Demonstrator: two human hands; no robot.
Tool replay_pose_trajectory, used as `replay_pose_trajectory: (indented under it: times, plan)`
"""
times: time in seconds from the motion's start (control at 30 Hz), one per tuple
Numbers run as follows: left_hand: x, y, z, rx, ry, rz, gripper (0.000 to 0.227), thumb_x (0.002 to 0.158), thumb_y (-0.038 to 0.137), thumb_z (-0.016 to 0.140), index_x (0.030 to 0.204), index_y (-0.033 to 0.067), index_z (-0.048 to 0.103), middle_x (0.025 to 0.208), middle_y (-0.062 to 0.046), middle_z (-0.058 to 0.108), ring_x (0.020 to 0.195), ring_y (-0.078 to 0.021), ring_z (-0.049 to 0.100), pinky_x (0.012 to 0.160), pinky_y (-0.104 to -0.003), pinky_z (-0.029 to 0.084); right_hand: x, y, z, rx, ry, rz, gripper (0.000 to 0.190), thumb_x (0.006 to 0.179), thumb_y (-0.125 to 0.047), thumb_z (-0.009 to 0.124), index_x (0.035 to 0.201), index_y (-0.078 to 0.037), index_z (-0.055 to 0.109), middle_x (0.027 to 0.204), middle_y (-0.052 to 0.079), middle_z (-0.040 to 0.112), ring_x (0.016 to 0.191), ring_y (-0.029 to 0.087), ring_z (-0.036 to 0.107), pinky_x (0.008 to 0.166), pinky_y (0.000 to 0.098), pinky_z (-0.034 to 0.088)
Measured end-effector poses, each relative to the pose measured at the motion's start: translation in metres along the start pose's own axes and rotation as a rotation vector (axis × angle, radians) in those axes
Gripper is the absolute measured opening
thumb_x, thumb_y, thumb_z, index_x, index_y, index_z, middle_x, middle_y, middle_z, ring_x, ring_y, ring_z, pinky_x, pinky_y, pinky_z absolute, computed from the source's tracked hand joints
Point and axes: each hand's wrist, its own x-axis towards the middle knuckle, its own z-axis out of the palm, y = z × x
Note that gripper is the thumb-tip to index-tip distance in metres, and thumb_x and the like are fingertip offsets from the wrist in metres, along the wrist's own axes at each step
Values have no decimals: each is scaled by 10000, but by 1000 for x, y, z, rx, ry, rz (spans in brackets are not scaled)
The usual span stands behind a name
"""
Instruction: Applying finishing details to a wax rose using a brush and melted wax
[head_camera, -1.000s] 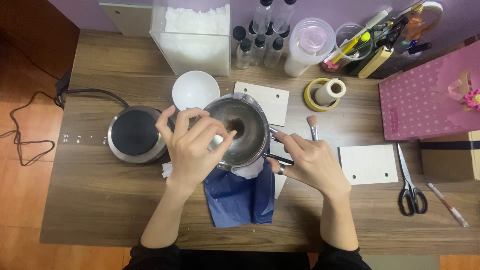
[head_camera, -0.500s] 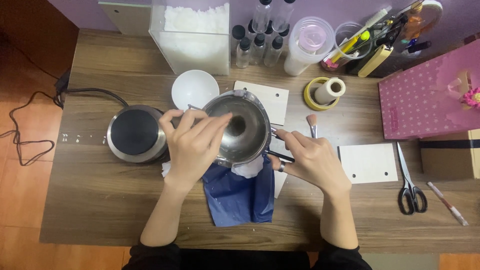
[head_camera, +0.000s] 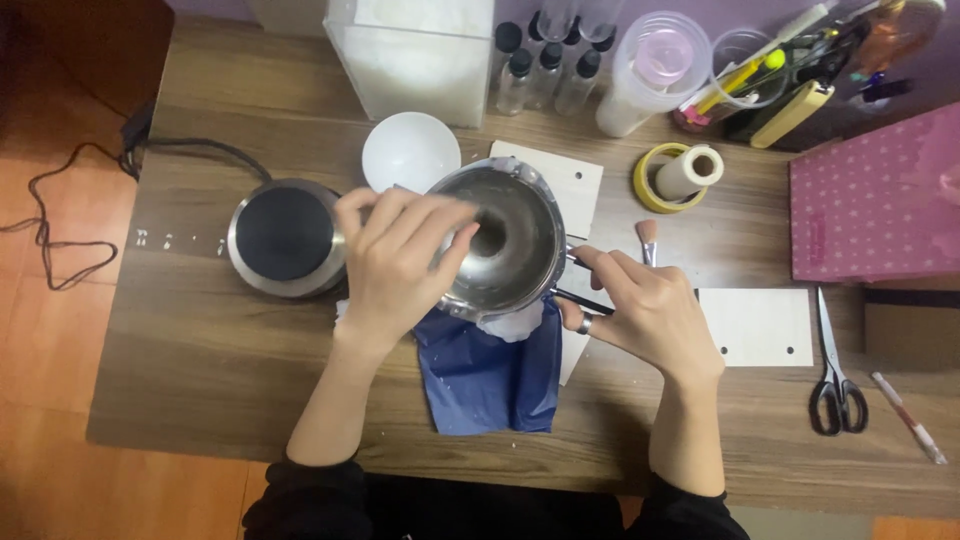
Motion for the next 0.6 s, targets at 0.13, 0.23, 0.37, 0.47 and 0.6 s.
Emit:
replay_pose_trajectory:
  times: [0.13, 0.23, 0.37, 0.47, 0.6]
  plan:
    - [-5, -4, -14, -92, 76, 66, 55, 821, 118, 727, 802, 156, 692, 685, 69, 640, 630, -120, 555, 768, -304, 369, -2, 11, 2, 45, 10, -14, 454, 742, -440, 752, 1029, -105, 644, 598, 21, 597, 431, 203, 572, 480, 309, 504]
    - [-15, -11, -37, -98, 91, 22, 74, 849, 142, 713, 779, 147, 689, 635, 60, 641, 556, -118, 557, 732, -295, 381, -3, 26, -9, 109, 12, 122, 439, 699, -341, 791, 1049, -113, 656, 640, 23, 628, 481, 238, 591, 508, 327, 492]
    - [-69, -28, -58, 111, -236, -28, 91, 898, 105, 636, 968, 112, 694, 799, 20, 666, 666, -136, 596, 625, -277, 389, -8, 52, -19, 127, 54, 295, 436, 818, -382, 730, 1056, -24, 656, 666, 42, 623, 480, 152, 523, 509, 277, 421]
    - [-116, -35, -62, 200, -487, -63, 185, 885, 157, 611, 1056, 103, 658, 953, 6, 660, 719, -147, 602, 619, -282, 410, -6, 70, -13, 14, 19, 356, 430, 847, -389, 695, 1076, -29, 640, 680, 60, 627, 605, 201, 583, 584, 340, 409]
    - [-169, -42, -53, 370, -606, -100, 387, 807, 218, 671, 1182, 163, 595, 1161, 44, 622, 757, -135, 630, 586, -268, 440, -11, 100, 17, -49, -45, 381, 307, 769, -264, 665, 1027, -99, 639, 699, 37, 654, 683, 300, 637, 626, 432, 436]
